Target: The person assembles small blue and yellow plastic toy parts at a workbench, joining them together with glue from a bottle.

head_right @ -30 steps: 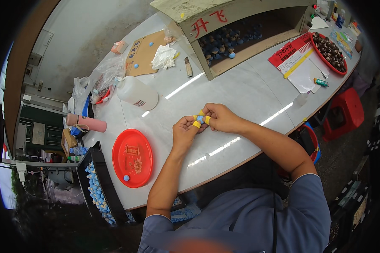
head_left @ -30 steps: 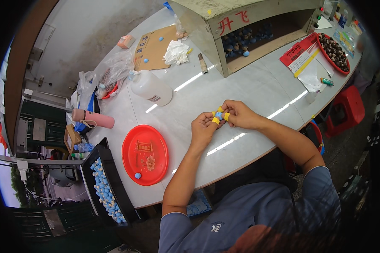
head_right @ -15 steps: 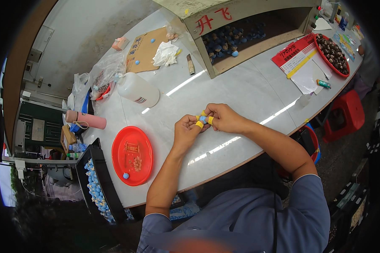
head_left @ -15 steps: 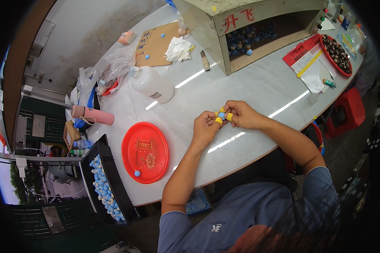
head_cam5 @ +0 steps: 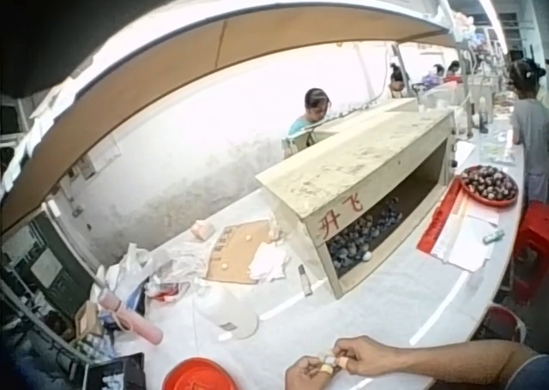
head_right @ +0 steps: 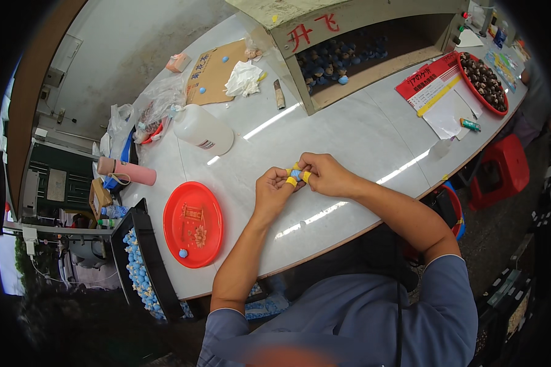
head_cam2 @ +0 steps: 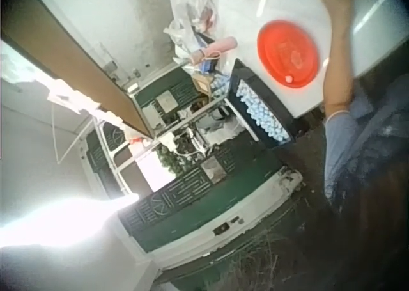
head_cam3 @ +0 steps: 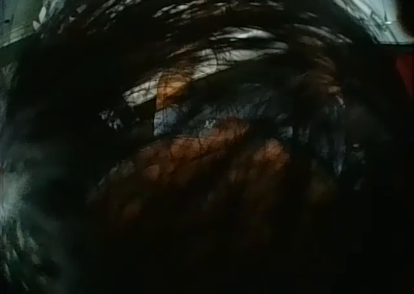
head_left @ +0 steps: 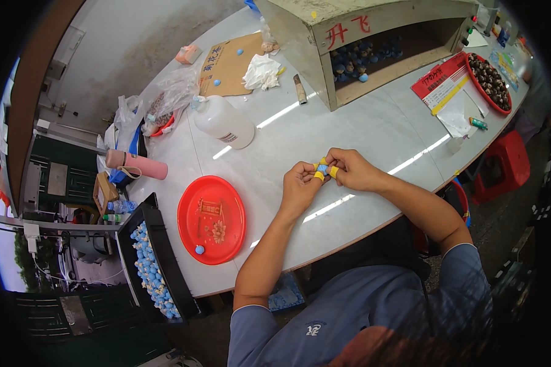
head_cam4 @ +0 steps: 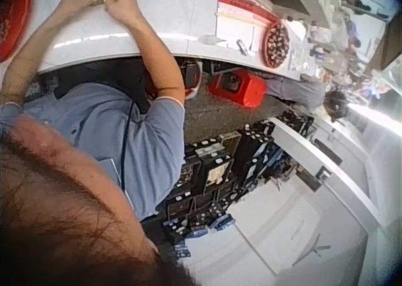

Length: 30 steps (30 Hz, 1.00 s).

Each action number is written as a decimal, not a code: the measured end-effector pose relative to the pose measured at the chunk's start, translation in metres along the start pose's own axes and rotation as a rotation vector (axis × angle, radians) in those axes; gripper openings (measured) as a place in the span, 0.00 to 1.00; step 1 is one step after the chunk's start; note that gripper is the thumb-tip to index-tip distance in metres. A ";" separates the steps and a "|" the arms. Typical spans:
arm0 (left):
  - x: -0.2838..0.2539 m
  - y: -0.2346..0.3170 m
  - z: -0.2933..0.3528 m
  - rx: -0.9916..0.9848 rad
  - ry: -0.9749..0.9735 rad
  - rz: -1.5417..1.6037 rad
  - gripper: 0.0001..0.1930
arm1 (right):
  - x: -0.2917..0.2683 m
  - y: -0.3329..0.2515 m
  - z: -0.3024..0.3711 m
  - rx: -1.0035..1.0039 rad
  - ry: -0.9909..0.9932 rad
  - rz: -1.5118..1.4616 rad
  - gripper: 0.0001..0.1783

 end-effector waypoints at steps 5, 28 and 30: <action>-0.001 -0.002 0.000 -0.003 0.007 0.030 0.06 | 0.002 -0.007 0.001 -0.023 -0.002 0.009 0.07; 0.000 -0.002 0.001 -0.001 0.007 0.050 0.07 | -0.001 -0.001 0.001 -0.065 0.027 0.047 0.08; -0.002 -0.001 0.001 0.006 0.030 0.019 0.08 | 0.000 -0.003 0.001 -0.058 0.021 0.026 0.08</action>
Point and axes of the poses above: each hand's wrist, its own z-axis away from the middle knuckle, its own x-axis out of the palm, y = z × x, the point moved 9 cm from there along -z, towards the middle knuckle
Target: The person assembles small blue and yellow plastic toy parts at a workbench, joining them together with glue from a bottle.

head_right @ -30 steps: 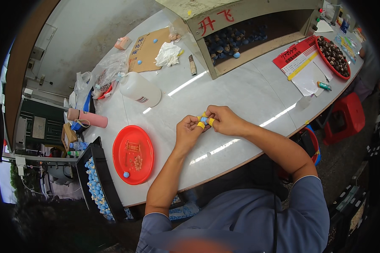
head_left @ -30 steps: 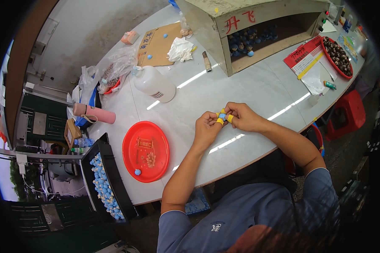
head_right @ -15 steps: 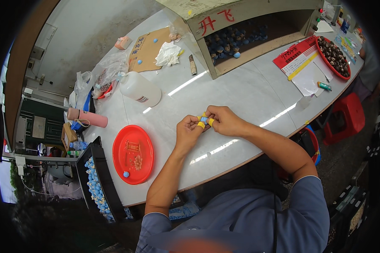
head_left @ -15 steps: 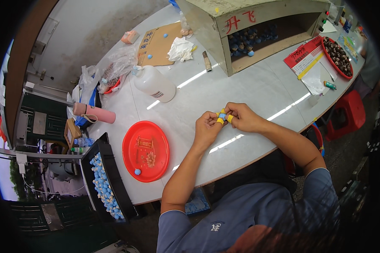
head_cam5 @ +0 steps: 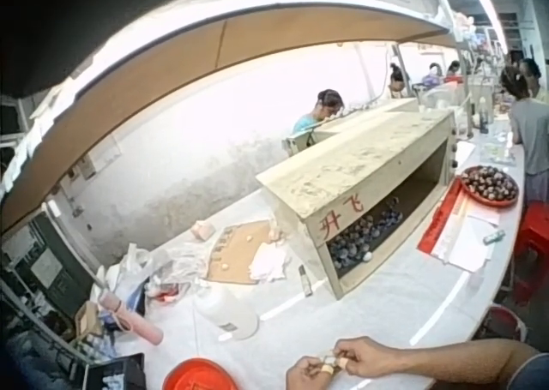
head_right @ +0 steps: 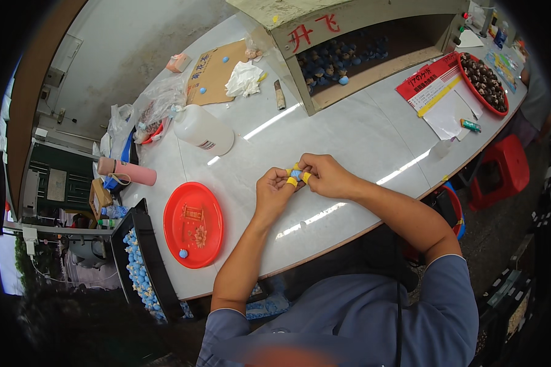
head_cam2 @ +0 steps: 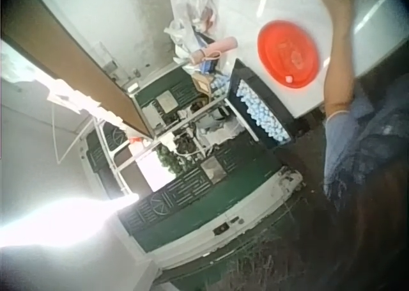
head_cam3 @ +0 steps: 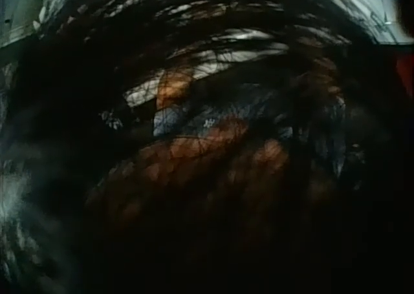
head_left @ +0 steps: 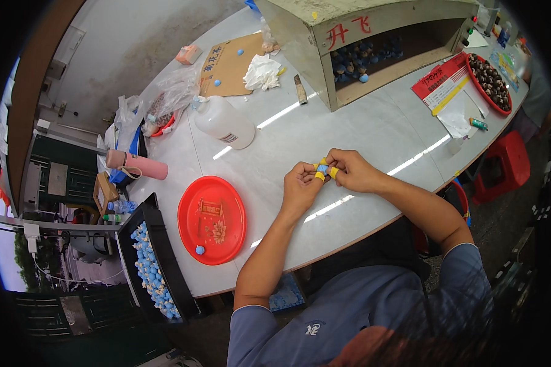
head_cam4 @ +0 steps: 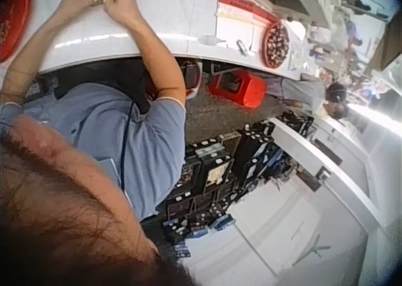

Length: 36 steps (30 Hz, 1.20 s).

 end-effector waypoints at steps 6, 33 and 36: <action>-0.001 -0.004 -0.002 0.000 -0.015 0.011 0.09 | -0.001 0.002 -0.001 0.028 -0.005 -0.033 0.08; -0.005 -0.002 -0.003 -0.058 -0.037 -0.021 0.06 | -0.001 0.005 -0.002 0.066 -0.069 -0.064 0.02; -0.006 -0.003 -0.003 -0.047 -0.026 -0.023 0.06 | -0.001 0.005 -0.002 0.065 -0.062 -0.049 0.01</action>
Point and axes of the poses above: each hand's wrist, its own z-axis away from the middle knuckle, its own x-axis out of the palm, y = z × x, the point moved 9 cm from there along -z, towards the middle knuckle
